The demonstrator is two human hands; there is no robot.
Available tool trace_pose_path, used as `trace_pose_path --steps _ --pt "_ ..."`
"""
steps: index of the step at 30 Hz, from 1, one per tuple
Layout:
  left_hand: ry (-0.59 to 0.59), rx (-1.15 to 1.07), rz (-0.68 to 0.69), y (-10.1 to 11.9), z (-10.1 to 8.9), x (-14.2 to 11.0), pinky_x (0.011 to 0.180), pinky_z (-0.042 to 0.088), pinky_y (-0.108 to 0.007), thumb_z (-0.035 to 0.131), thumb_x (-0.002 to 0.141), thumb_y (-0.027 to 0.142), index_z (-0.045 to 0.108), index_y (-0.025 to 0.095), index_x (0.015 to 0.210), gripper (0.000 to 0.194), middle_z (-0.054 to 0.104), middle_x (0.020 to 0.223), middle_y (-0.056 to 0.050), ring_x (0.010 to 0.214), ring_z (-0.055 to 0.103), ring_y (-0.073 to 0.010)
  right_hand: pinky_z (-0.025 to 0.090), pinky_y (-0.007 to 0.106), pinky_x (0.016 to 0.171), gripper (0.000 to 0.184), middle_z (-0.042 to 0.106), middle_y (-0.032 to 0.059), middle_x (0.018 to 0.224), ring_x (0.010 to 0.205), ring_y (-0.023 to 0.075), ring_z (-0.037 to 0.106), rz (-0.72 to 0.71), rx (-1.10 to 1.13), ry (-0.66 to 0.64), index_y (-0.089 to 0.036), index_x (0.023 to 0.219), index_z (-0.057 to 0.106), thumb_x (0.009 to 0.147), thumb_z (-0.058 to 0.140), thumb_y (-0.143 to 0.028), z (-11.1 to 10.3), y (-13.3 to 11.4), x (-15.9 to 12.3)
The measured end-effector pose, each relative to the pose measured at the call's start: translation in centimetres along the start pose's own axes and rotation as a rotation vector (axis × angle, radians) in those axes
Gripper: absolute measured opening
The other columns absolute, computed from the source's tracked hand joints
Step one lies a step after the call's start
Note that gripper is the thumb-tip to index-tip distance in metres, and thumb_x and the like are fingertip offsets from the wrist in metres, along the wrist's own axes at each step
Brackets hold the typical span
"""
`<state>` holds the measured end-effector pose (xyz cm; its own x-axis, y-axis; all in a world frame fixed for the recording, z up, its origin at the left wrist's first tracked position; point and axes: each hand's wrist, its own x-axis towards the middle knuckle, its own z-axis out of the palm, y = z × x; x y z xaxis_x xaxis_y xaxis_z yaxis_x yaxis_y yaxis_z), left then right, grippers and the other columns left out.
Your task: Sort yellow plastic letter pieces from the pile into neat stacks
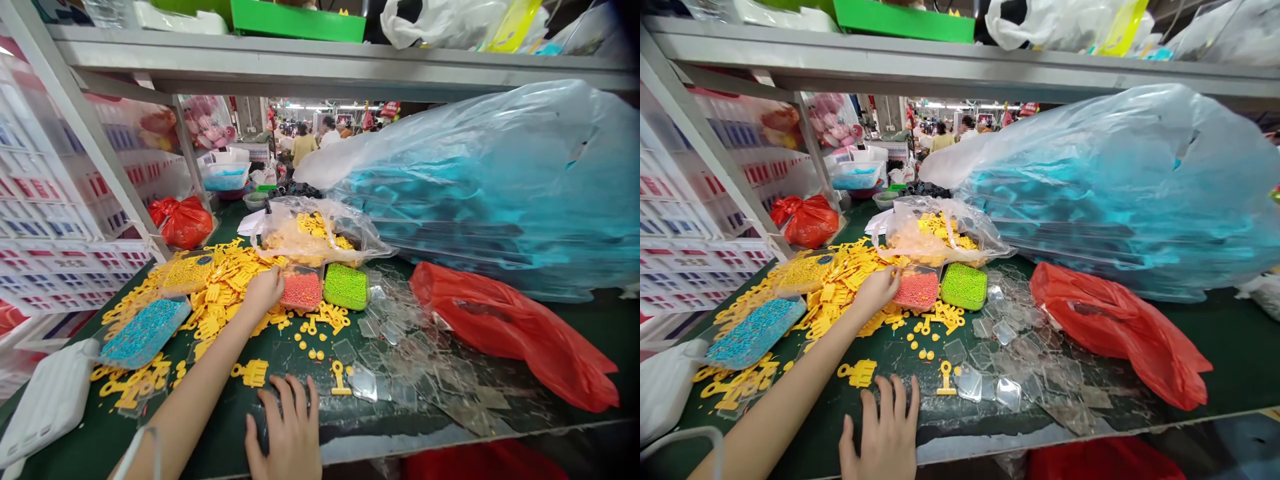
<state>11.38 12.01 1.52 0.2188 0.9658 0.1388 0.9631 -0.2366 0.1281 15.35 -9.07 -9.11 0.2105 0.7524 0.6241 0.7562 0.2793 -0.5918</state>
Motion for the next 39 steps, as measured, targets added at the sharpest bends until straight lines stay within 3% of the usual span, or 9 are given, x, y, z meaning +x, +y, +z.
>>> trace_pose_path --steps 4,12,14,18,26,30,34,39 --pt "-0.014 0.021 0.002 1.1 0.6 1.6 0.074 0.049 -0.032 0.037 0.096 0.024 0.061 0.014 0.105 0.027 0.072 0.097 -0.016 0.090 0.070 -0.0279 0.026 0.053 0.114 0.014 0.069 0.0034 0.104 0.104 0.0256 0.059 -0.023 -0.015 0.001 -0.026 0.096 0.064 0.086 0.057 -0.034 0.0 -0.1 0.1" --pt "0.012 0.018 -0.016 1.4 0.4 2.5 0.077 0.050 -0.032 0.041 0.097 0.035 0.050 0.015 0.127 0.037 0.071 0.107 -0.015 0.097 0.069 -0.0272 0.026 0.053 0.115 0.016 0.068 0.0047 0.105 0.105 0.0261 0.059 -0.028 -0.009 -0.001 -0.026 0.098 0.064 0.086 0.057 -0.034 0.0 0.1 -0.1" --pt "0.051 -0.007 0.035 1.2 -0.2 2.6 0.078 0.050 -0.032 0.045 0.096 0.038 0.053 0.016 0.125 0.037 0.070 0.110 -0.013 0.100 0.067 -0.0268 0.024 0.052 0.116 0.016 0.069 0.0035 0.104 0.104 0.0253 0.060 -0.032 0.007 0.021 -0.026 0.097 0.065 0.086 0.057 -0.035 -0.1 0.1 0.0" --pt "0.112 0.012 0.218 1.3 -1.5 3.1 0.087 0.046 -0.031 0.048 0.095 0.026 0.067 0.017 0.104 0.023 0.070 0.110 -0.010 0.106 0.062 -0.0249 0.024 0.052 0.116 0.015 0.069 0.0028 0.104 0.104 0.0254 0.060 -0.001 0.019 0.021 -0.027 0.097 0.064 0.087 0.055 -0.035 -0.1 0.0 0.0" --pt "-0.142 0.194 0.546 2.0 -1.9 4.1 0.091 0.039 -0.034 0.058 0.086 0.016 0.075 0.020 0.088 0.018 0.071 0.105 -0.009 0.108 0.059 -0.0259 0.024 0.054 0.115 0.015 0.069 0.0040 0.104 0.105 0.0261 0.059 -0.006 0.015 -0.005 -0.027 0.097 0.064 0.087 0.055 -0.035 0.0 0.1 -0.3" --pt "-0.220 0.071 0.547 1.8 -2.4 4.2 0.087 0.039 -0.032 0.060 0.084 0.018 0.075 0.022 0.085 0.015 0.073 0.103 -0.006 0.102 0.061 -0.0232 0.024 0.050 0.116 0.013 0.069 0.0025 0.102 0.103 0.0242 0.059 -0.011 0.037 0.022 -0.027 0.095 0.064 0.088 0.055 -0.034 -0.2 0.0 -0.1" --pt "-0.424 -0.039 0.534 1.9 -3.0 4.0 0.075 0.038 -0.027 0.063 0.082 0.026 0.075 0.023 0.080 0.013 0.075 0.083 0.000 0.077 0.062 -0.0161 0.025 0.048 0.115 0.013 0.069 0.0014 0.099 0.100 0.0232 0.060 -0.024 0.041 0.032 -0.027 0.094 0.063 0.088 0.055 -0.034 -0.2 -0.2 0.2" --pt "-0.561 0.013 0.531 2.9 -3.0 4.2 0.072 0.034 -0.028 0.066 0.078 0.029 0.073 0.019 0.067 0.017 0.066 0.059 0.002 0.060 0.051 -0.0123 0.023 0.047 0.115 0.013 0.070 0.0009 0.099 0.100 0.0232 0.060 0.003 0.065 0.060 -0.027 0.094 0.063 0.091 0.052 -0.032 -0.5 -0.3 0.5"
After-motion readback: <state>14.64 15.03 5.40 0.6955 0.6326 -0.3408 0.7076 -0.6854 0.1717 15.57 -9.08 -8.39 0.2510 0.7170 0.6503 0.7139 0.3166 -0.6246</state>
